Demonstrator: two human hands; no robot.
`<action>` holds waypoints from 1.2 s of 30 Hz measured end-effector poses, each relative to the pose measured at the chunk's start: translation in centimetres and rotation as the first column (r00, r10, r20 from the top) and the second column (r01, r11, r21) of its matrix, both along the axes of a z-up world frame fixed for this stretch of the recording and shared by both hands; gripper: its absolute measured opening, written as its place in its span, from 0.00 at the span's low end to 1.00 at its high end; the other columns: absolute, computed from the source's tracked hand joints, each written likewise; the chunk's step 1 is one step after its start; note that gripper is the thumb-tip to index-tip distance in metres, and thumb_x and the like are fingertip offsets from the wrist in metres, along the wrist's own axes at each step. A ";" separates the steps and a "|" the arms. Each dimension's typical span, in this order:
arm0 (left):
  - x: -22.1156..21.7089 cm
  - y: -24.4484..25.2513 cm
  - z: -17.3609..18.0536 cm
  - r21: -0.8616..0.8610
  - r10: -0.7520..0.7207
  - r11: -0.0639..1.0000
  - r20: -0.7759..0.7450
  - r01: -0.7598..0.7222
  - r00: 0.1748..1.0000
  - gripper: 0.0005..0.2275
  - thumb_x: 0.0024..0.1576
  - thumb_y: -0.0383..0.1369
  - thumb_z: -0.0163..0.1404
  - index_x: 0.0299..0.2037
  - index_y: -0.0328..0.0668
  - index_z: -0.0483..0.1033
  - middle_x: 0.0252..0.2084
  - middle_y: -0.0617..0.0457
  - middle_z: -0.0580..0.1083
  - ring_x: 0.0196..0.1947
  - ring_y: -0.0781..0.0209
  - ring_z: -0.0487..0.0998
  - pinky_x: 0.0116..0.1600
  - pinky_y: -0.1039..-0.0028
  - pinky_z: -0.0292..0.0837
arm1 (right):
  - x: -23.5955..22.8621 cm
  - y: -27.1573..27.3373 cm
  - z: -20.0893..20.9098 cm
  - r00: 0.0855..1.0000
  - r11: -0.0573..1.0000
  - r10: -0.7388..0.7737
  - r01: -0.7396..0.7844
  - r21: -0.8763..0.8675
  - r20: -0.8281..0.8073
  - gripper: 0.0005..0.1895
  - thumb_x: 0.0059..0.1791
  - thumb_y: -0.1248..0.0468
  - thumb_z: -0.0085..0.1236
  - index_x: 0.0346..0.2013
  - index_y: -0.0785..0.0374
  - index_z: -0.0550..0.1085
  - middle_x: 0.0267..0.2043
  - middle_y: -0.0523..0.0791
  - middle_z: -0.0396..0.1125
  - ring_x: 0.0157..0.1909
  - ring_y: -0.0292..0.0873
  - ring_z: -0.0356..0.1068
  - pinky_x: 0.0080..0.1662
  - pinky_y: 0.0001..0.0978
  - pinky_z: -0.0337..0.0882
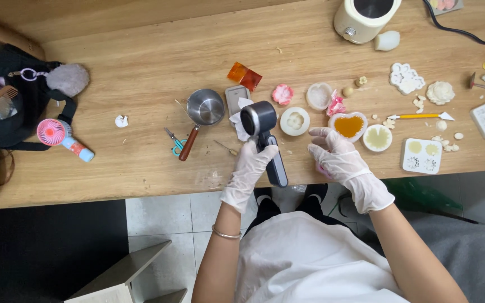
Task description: Using molds and hand tools to create and refine small soap or wax decorative elements.
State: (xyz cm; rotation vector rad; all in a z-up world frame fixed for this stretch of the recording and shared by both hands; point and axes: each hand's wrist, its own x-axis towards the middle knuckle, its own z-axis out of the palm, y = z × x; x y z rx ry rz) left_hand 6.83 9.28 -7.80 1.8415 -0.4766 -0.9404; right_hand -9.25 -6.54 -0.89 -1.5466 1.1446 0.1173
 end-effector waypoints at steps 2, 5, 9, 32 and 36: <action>-0.3 0.4 1.8 -0.368 -0.079 0.919 -0.525 -0.142 0.847 0.26 0.52 0.40 0.57 0.58 0.29 0.72 0.44 0.39 0.78 0.41 0.51 0.81 0.51 0.63 0.76 | -0.4 -0.6 -1.1 0.981 0.938 0.186 -0.161 -0.309 0.055 0.22 0.52 0.60 0.58 0.60 0.57 0.71 0.53 0.47 0.74 0.47 0.40 0.72 0.49 0.32 0.71; -0.9 1.0 6.9 -0.486 -0.306 0.805 -0.832 -0.340 0.464 0.35 0.50 0.40 0.53 0.68 0.29 0.63 0.45 0.42 0.77 0.42 0.55 0.78 0.52 0.67 0.74 | -1.0 -1.2 -2.1 0.975 0.966 0.120 -0.071 -0.248 0.186 0.22 0.52 0.61 0.57 0.60 0.60 0.70 0.52 0.48 0.74 0.51 0.39 0.72 0.52 0.31 0.72; -1.5 1.3 8.1 -0.565 -0.459 0.718 -0.823 -0.406 0.334 0.38 0.56 0.47 0.49 0.72 0.25 0.60 0.46 0.43 0.75 0.41 0.56 0.75 0.50 0.68 0.71 | -2.0 -0.8 -1.7 0.978 0.990 0.058 -0.030 -0.140 0.199 0.22 0.51 0.61 0.56 0.61 0.59 0.70 0.54 0.48 0.73 0.53 0.39 0.72 0.53 0.30 0.72; -3.2 0.6 7.4 -0.422 0.000 0.830 -0.652 -0.363 0.758 0.31 0.63 0.57 0.41 0.64 0.38 0.72 0.47 0.56 0.77 0.46 0.70 0.74 0.54 0.79 0.69 | 3.0 5.3 -1.9 0.925 0.996 -0.072 0.085 -0.018 0.373 0.10 0.48 0.63 0.68 0.40 0.67 0.82 0.40 0.42 0.74 0.40 0.32 0.71 0.43 0.27 0.72; -3.3 1.1 5.1 -0.421 0.048 0.837 -0.579 -0.350 0.814 0.29 0.63 0.56 0.43 0.63 0.40 0.72 0.51 0.60 0.76 0.48 0.72 0.73 0.56 0.80 0.68 | 3.8 5.9 -1.8 0.967 0.977 0.033 0.023 -0.214 0.254 0.09 0.47 0.63 0.69 0.35 0.67 0.81 0.37 0.47 0.74 0.37 0.36 0.72 0.42 0.31 0.73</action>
